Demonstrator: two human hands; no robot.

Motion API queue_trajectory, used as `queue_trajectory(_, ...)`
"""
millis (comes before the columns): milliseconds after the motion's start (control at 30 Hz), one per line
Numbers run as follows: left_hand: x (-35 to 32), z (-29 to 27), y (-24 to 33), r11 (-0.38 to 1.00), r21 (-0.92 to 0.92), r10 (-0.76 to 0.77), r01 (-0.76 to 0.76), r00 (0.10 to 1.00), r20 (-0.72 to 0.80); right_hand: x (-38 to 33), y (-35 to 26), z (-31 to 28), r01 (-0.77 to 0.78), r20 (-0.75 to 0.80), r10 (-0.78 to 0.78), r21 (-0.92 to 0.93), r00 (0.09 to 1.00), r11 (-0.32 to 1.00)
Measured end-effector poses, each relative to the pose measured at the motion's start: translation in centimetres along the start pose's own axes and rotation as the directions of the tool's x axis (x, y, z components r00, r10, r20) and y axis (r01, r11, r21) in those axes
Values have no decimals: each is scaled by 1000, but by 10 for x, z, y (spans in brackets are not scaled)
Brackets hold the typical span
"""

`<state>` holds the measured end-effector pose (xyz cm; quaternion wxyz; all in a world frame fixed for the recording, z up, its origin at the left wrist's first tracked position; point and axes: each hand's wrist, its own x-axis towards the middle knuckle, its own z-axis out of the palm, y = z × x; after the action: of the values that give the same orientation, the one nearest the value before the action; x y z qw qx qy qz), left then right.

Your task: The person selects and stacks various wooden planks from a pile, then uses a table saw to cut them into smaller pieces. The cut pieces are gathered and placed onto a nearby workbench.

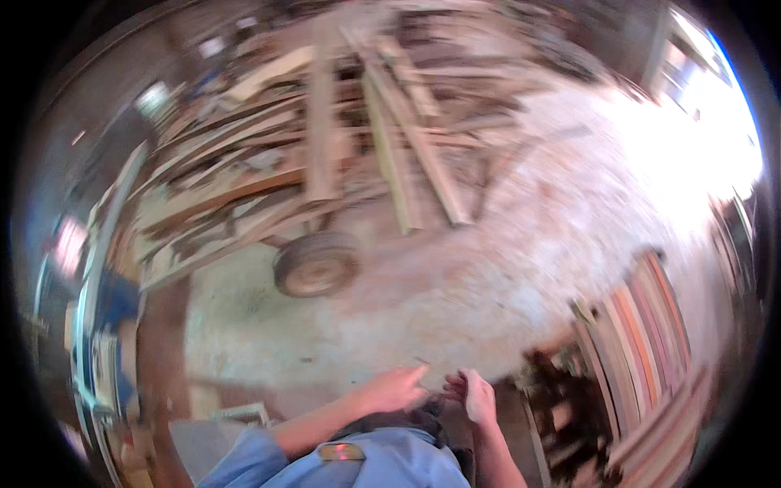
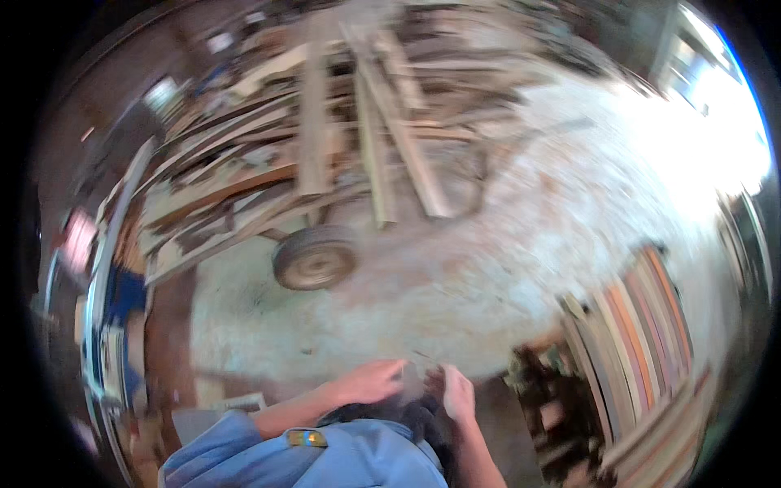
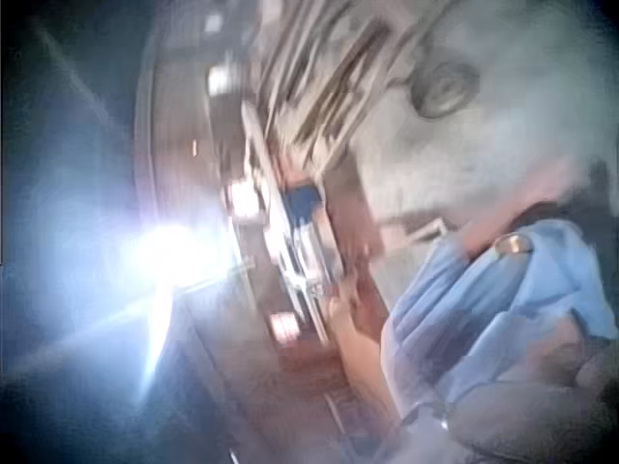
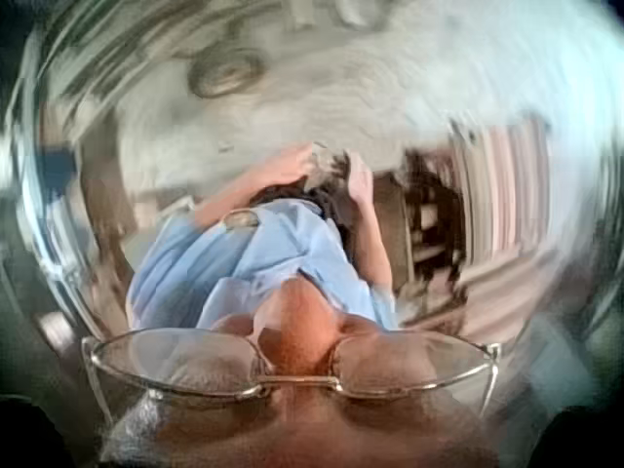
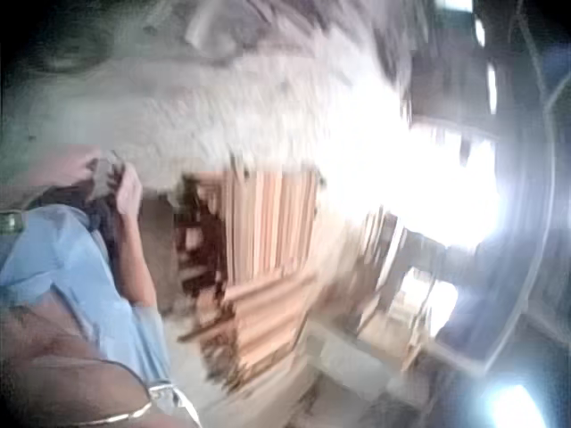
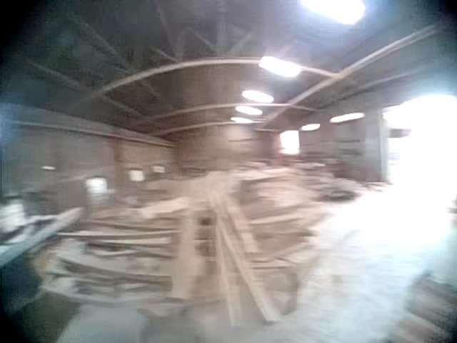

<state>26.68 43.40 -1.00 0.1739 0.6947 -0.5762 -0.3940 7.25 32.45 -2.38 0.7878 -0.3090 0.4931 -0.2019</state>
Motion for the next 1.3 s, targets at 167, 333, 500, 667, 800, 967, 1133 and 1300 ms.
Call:
queue_trajectory(167,-54,-2,-34,972,72,-224,222,974,31,18,37,7,-117,175,161,-239,971,964)
queue_trajectory(333,-124,0,-80,895,-40,-445,443,887,-126,40,37,58,-76,283,220,-444,934,893)
queue_trajectory(500,-180,-7,-160,811,-76,-585,580,797,-154,64,36,155,-8,290,226,-599,930,801)
queue_trajectory(667,-215,-43,-226,797,-142,-603,587,764,-229,85,64,260,73,320,320,-799,892,597)
queue_trajectory(800,-241,-75,-277,771,-169,-634,615,713,-300,90,68,332,294,458,237,-811,857,506)
queue_trajectory(967,-260,-115,-316,732,-168,-664,660,635,-396,134,61,381,325,491,226,-794,841,514)
queue_trajectory(1133,-251,-138,-339,685,-249,-722,685,592,-359,199,52,426,297,502,215,-749,838,592)
queue_trajectory(1300,-213,-201,-334,652,-307,-753,693,545,-368,267,42,479,181,523,296,-679,799,712)
